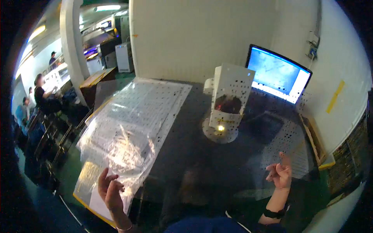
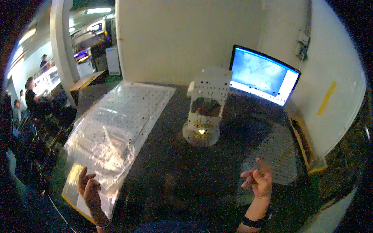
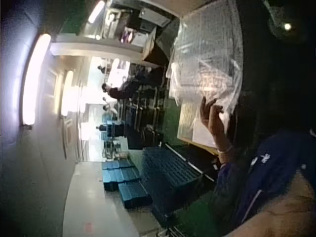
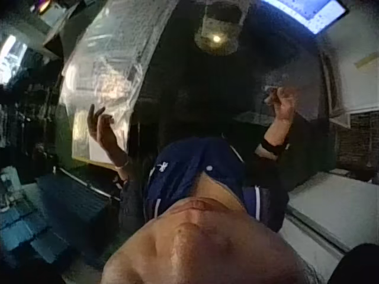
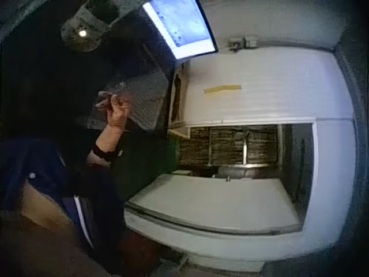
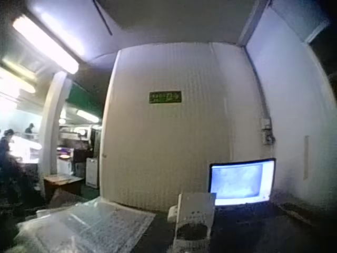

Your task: The recorder removes film sheets from a protective sleeve and inspects them using a magnifying device and a computer monitor.

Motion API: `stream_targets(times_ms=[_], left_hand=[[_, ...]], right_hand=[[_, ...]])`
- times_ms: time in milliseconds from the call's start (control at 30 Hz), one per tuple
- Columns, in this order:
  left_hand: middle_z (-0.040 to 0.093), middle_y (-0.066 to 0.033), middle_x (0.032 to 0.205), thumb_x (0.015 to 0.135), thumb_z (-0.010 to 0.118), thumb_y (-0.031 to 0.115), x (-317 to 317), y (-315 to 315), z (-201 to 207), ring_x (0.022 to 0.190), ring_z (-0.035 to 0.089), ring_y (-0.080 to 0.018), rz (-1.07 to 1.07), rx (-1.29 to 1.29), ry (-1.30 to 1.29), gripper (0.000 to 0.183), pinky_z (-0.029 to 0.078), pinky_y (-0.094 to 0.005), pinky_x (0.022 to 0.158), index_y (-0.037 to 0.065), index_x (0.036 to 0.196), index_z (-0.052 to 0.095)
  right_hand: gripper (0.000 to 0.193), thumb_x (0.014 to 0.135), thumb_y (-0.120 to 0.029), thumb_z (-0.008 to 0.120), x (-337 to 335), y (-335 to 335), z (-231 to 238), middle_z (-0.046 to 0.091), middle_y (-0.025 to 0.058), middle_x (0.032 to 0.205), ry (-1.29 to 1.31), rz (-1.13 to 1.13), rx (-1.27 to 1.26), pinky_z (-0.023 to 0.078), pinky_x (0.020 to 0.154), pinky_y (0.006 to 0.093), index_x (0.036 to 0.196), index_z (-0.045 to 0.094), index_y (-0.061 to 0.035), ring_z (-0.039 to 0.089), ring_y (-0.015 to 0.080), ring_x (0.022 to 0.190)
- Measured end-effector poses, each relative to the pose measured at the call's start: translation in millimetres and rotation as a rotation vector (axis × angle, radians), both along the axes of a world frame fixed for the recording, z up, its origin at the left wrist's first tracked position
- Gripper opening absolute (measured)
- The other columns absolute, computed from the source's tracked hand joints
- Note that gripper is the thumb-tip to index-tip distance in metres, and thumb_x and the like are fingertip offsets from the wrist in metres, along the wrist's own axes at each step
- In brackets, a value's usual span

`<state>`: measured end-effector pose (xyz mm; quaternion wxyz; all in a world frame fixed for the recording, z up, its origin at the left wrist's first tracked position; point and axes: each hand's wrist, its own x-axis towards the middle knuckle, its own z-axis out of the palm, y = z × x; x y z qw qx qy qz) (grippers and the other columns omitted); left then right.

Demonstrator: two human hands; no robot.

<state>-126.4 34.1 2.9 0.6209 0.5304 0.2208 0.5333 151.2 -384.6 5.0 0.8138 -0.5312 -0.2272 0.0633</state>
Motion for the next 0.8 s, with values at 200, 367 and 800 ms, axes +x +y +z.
stream_targets(times_ms=[200,367,800], left_hand=[[0.058,-0.0109,0.087,0.078,0.054,0.005,-13.6,16.5,-3.0,0.055,0.053,-0.0099,0.051,0.004,-0.118,0.043,0.039,-0.0175,0.045,-0.003,0.120,0.045],[0.059,-0.0101,0.084,0.077,0.058,0.006,-14.5,16.6,1.7,0.054,0.053,-0.0100,0.046,0.032,-0.169,0.043,0.042,-0.0201,0.047,-0.002,0.117,0.047],[0.061,-0.0124,0.083,0.080,0.057,0.004,-11.3,11.2,7.0,0.056,0.055,-0.0121,-0.059,0.046,-0.239,0.038,0.043,-0.0214,0.047,-0.002,0.116,0.048]], right_hand=[[0.042,0.084,-0.017,0.056,-3.9,-8.2,-2.2,0.063,0.0231,0.080,-0.018,0.036,0.059,0.052,0.044,0.0362,0.124,0.045,-0.0174,0.061,0.0290,0.051],[0.044,0.085,-0.017,0.056,2.1,-13.3,-23.8,0.063,0.0191,0.074,-0.052,-0.092,0.170,0.051,0.040,0.0358,0.126,0.043,-0.0133,0.060,0.0273,0.049],[0.055,0.084,-0.017,0.057,-0.5,-26.8,-38.6,0.058,0.0075,0.064,-0.012,-0.298,0.153,0.044,0.034,0.0306,0.133,0.032,-0.0086,0.050,0.0177,0.041]])
